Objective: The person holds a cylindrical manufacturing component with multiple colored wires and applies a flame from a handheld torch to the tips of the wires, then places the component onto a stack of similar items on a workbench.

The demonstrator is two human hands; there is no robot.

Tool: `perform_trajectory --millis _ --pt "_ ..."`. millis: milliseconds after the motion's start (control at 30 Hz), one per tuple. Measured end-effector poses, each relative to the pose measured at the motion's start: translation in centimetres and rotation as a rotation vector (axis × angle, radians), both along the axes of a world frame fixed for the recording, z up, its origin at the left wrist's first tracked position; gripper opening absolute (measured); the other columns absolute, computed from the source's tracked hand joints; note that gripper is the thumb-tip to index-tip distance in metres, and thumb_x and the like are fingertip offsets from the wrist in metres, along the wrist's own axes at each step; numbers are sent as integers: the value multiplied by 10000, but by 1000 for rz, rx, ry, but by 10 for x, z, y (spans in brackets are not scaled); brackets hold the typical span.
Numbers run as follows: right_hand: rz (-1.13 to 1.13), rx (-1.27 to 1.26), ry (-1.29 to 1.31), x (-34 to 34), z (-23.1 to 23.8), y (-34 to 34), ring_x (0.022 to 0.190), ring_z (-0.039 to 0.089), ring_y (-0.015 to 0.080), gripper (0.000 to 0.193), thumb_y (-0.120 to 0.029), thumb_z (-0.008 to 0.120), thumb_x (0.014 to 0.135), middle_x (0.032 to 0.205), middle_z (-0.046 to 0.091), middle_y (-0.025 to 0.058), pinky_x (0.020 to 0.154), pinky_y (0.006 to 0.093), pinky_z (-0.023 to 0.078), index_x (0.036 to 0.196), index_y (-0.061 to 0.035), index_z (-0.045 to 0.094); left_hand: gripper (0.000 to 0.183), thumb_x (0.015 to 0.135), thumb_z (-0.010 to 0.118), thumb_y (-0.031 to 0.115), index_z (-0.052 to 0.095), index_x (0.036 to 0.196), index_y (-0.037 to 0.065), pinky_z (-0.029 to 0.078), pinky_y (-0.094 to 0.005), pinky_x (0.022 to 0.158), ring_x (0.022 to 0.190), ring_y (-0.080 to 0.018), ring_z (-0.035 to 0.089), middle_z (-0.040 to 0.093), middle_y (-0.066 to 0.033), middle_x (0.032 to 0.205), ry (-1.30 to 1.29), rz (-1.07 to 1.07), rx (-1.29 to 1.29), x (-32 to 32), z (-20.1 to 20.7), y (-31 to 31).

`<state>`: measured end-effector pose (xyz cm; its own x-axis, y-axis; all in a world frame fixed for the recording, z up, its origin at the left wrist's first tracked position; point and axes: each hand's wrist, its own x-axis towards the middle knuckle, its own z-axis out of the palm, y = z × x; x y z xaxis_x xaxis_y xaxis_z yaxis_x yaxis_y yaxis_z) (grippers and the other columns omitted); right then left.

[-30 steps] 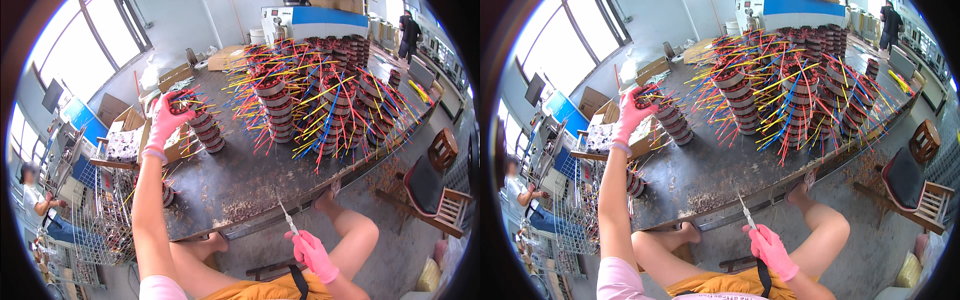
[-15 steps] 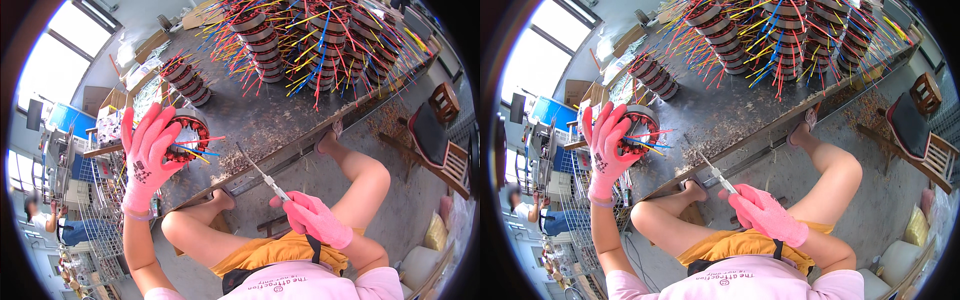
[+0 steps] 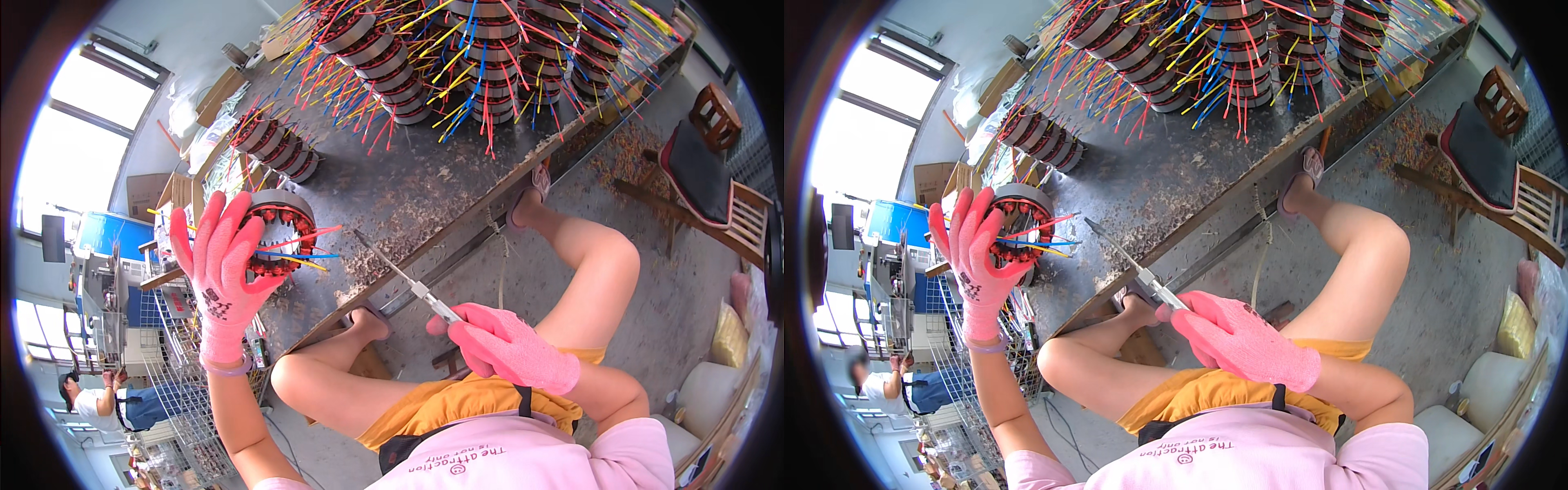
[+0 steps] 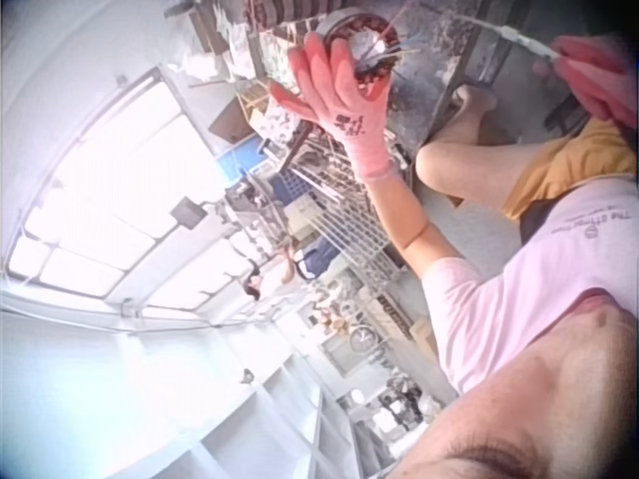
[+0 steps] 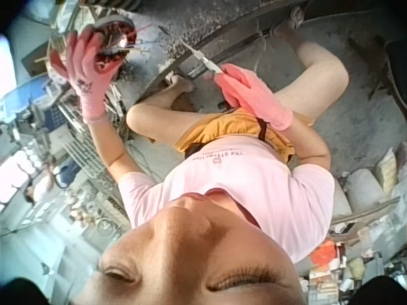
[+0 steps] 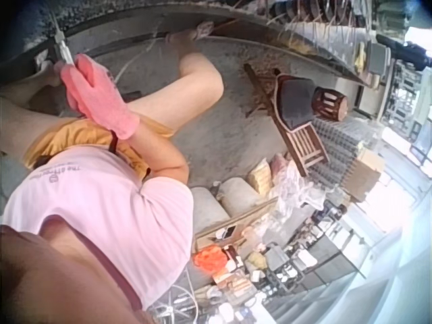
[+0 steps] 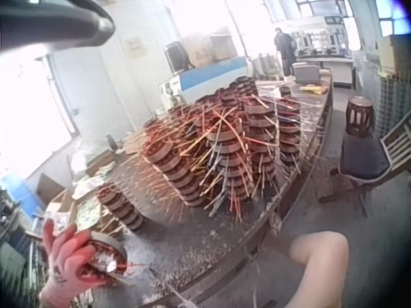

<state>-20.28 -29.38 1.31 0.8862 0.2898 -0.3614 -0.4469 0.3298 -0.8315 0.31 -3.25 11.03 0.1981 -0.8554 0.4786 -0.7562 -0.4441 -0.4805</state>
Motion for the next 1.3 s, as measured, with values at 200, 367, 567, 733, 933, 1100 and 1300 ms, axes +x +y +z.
perform_trajectory --millis 200,367,567,733,933,1100,1300 --pt "-5 6 -18 0 -9 3 469 392 61 379 -311 479 1029 602 492 -12 454 253 296 1290 -55 577 520 672 835 301 617 1110 126 216 -606 1171 1282 -326 541 626 -80 1318 -9 -23 -56 0 -1 -1" --pt "-15 20 -18 0 -8 4 471 393 61 373 -307 481 1028 597 489 -12 457 250 296 1283 -54 582 510 698 816 345 610 1110 127 216 -609 1169 1278 -330 542 626 -80 1317 -24 -18 -47 0 0 -1" --pt "-16 20 -34 0 -5 3 474 391 58 371 -304 479 1029 598 485 -17 460 246 294 1280 -51 581 600 673 839 299 540 1166 134 217 -616 1169 1310 -342 510 605 -99 1336 -38 -17 -13 -1 1 2" --pt "-11 16 -23 0 -4 4 476 387 53 373 -307 472 1032 597 476 -21 454 244 287 1285 -54 577 642 671 839 290 513 1200 131 213 -621 1170 1326 -347 494 594 -111 1347 -38 11 34 -2 4 4" --pt "-14 41 15 -1 -2 4 471 373 53 386 -316 471 1031 602 473 -21 451 245 279 1294 -53 570 521 694 793 344 601 1130 135 217 -618 1166 1290 -327 533 611 -87 1336 -28 -33 -48 0 0 2" --pt "-11 14 0 0 -2 4 474 378 52 393 -325 476 1029 611 484 -19 454 243 282 1293 -52 574 529 687 808 315 594 1136 133 219 -619 1161 1277 -332 545 618 -86 1326 -28 -9 -32 -3 2 1" --pt "-12 17 -15 -1 -4 4 476 379 51 394 -336 490 1025 614 490 -20 456 241 285 1288 -57 581 671 668 843 310 502 1217 129 203 -632 1168 1323 -356 496 586 -116 1354 -47 -2 24 -2 4 3"
